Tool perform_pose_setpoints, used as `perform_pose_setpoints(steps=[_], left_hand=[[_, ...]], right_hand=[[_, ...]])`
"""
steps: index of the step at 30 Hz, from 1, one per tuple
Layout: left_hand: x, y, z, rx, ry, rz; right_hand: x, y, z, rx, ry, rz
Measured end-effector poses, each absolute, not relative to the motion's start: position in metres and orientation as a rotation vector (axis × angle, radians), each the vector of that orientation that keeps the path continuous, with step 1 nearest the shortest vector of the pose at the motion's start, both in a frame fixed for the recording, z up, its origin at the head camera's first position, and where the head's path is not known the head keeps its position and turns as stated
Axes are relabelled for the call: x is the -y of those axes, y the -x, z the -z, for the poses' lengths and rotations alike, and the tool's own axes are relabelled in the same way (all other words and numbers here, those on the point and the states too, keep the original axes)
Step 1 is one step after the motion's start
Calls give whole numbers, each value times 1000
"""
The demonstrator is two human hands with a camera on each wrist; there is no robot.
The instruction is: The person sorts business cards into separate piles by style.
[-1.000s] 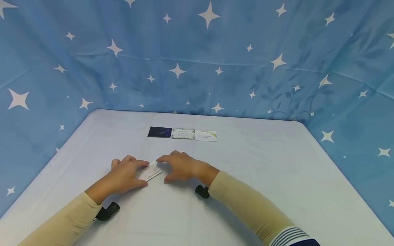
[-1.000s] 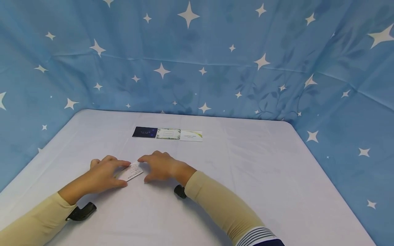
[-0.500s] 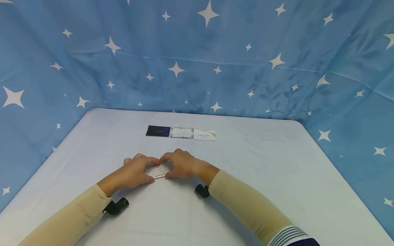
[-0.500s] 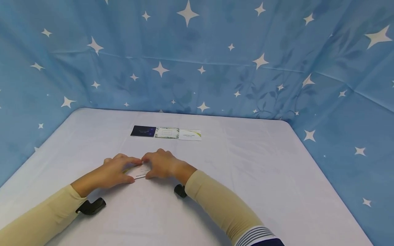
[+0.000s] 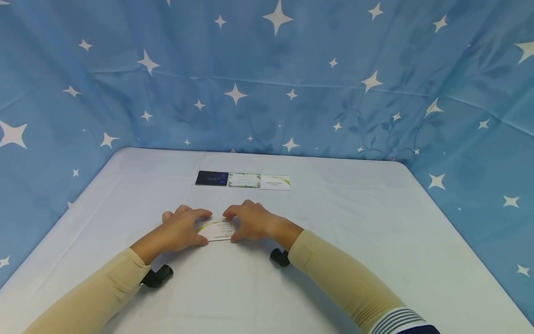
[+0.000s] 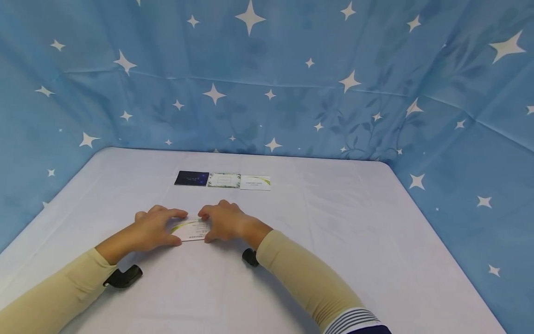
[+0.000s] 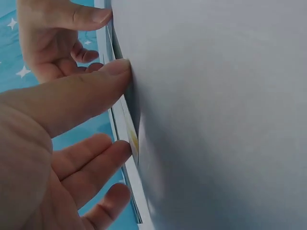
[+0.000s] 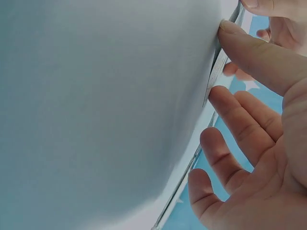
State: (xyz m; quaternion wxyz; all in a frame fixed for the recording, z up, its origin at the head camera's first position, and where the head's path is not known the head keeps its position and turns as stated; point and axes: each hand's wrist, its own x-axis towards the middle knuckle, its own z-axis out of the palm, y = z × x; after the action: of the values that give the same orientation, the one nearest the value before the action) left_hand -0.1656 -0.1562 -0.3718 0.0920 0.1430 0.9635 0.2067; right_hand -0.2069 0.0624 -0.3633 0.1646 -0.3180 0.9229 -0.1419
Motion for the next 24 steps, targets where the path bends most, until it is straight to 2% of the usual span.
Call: perform_pose_setpoints(steps=[12,24], left_hand=[[157,171,374,-2875,-416,-678],[147,181,374,-2879,-474,-813]], right_hand=[[-77,209,366,-2636,815,459],[-90,212,368,-2720,862,434]])
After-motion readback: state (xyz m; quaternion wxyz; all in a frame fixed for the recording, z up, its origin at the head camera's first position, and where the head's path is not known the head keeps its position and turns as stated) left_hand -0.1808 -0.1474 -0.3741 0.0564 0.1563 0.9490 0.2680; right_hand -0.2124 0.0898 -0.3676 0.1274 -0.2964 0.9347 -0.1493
